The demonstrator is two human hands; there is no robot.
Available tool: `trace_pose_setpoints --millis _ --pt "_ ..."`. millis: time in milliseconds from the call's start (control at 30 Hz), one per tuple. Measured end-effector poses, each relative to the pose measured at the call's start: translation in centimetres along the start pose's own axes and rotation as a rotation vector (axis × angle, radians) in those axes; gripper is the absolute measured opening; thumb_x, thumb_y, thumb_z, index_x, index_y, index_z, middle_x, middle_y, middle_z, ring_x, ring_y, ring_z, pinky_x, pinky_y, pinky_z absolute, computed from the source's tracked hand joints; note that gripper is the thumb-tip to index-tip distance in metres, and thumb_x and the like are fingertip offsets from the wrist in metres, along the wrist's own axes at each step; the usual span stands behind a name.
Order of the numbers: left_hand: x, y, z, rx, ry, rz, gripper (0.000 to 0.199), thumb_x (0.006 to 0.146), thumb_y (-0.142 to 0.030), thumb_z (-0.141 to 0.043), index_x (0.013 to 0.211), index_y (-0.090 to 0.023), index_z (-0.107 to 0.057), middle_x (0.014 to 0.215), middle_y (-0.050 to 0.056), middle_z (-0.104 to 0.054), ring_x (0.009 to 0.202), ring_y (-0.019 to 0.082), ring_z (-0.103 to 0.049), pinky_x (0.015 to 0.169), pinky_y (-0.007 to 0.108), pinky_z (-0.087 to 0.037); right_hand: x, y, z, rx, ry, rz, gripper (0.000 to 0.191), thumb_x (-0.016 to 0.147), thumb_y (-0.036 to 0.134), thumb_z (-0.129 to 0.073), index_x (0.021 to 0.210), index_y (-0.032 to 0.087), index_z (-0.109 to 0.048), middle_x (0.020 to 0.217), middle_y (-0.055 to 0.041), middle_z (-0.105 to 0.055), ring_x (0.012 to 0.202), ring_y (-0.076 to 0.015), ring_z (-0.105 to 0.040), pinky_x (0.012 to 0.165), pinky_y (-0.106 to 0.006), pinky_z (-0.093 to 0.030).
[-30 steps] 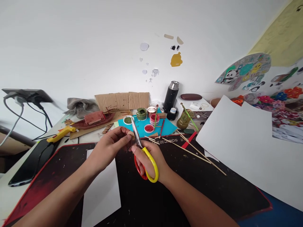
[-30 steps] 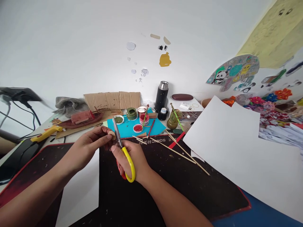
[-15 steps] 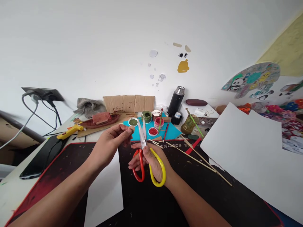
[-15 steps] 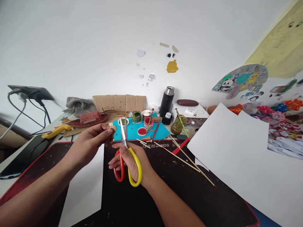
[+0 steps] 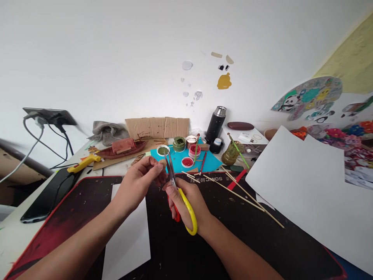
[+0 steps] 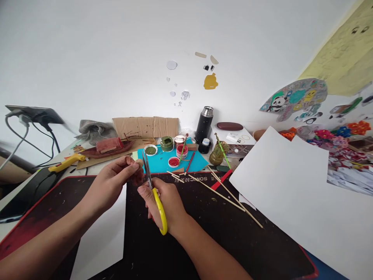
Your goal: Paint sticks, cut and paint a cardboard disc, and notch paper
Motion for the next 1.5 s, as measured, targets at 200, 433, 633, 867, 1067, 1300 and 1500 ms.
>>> trace_pose_setpoints --millis 200,433,633,867,1067,1300,1500 --pt "-0.3 -0.4 -0.5 0.032 0.008 -0.004 0.044 0.092 -0.06 -0.081 0.079 -0.023 -0.061 0.07 0.001 -0.075 0.067 0.02 -0.07 0.066 0.032 -0.054 0.0 0.2 0.1 -0.085 0.017 0.027 0.044 0.107 0.063 -0.066 0.089 0.023 -0.061 0.06 0.0056 -0.058 0.042 -0.0134 -0.059 0.043 -0.023 -0.044" --pt "-0.4 -0.6 -0.7 0.063 0.027 -0.009 0.044 0.09 -0.061 -0.081 0.077 -0.024 -0.061 0.07 0.002 -0.077 0.068 0.021 -0.072 0.066 0.032 -0.056 0.0 -0.1 0.2 -0.104 -0.001 0.028 0.042 0.106 0.061 -0.069 0.089 0.024 -0.06 0.063 0.0055 -0.06 0.043 -0.0134 -0.06 0.044 -0.023 -0.044" --pt "-0.4 -0.7 -0.5 0.06 -0.009 -0.017 0.042 0.089 -0.059 -0.082 0.077 -0.025 -0.06 0.07 0.001 -0.076 0.067 0.021 -0.07 0.066 0.032 -0.055 -0.1 0.0 0.2 -0.099 0.002 0.015 0.04 0.105 0.061 -0.069 0.09 0.025 -0.06 0.064 0.0049 -0.06 0.044 -0.0135 -0.059 0.045 -0.023 -0.042" --pt "-0.4 -0.6 -0.4 0.084 -0.021 -0.018 0.045 0.088 -0.062 -0.081 0.078 -0.025 -0.057 0.07 0.002 -0.075 0.068 0.023 -0.073 0.067 0.034 -0.056 -0.2 0.3 0.2 -0.104 -0.007 0.005 0.04 0.106 0.061 -0.066 0.089 0.026 -0.06 0.063 0.0038 -0.058 0.045 -0.0143 -0.055 0.046 -0.025 -0.039" --pt "-0.5 -0.9 -0.5 0.088 -0.018 -0.038 0.046 0.088 -0.062 -0.082 0.078 -0.025 -0.058 0.07 0.001 -0.075 0.069 0.022 -0.072 0.068 0.033 -0.056 -0.3 0.5 0.2 -0.104 -0.017 -0.005 0.039 0.106 0.06 -0.066 0.088 0.026 -0.06 0.064 0.0032 -0.059 0.045 -0.0146 -0.053 0.047 -0.026 -0.038" --pt "-0.5 -0.9 -0.6 0.094 -0.005 -0.04 0.048 0.089 -0.064 -0.082 0.077 -0.024 -0.058 0.07 0.002 -0.075 0.069 0.022 -0.071 0.068 0.034 -0.056 -0.2 0.6 0.2 -0.108 -0.02 0.012 0.04 0.104 0.061 -0.068 0.087 0.027 -0.06 0.062 0.0034 -0.059 0.046 -0.0161 -0.055 0.049 -0.027 -0.038" --pt "-0.3 -1.0 -0.6 0.056 0.015 -0.061 0.046 0.09 -0.06 -0.084 0.076 -0.024 -0.058 0.069 0.001 -0.075 0.067 0.021 -0.071 0.065 0.032 -0.055 -0.3 0.5 0.2 -0.103 -0.028 0.002 0.038 0.104 0.059 -0.069 0.087 0.027 -0.06 0.06 0.0042 -0.058 0.045 -0.016 -0.054 0.05 -0.027 -0.037"
Point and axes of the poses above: each hand's wrist, its own x-axis towards the middle knuckle, its own z-axis out of the back of the hand, y = z × x, the point moved 7 cm from there along x, towards the middle knuckle
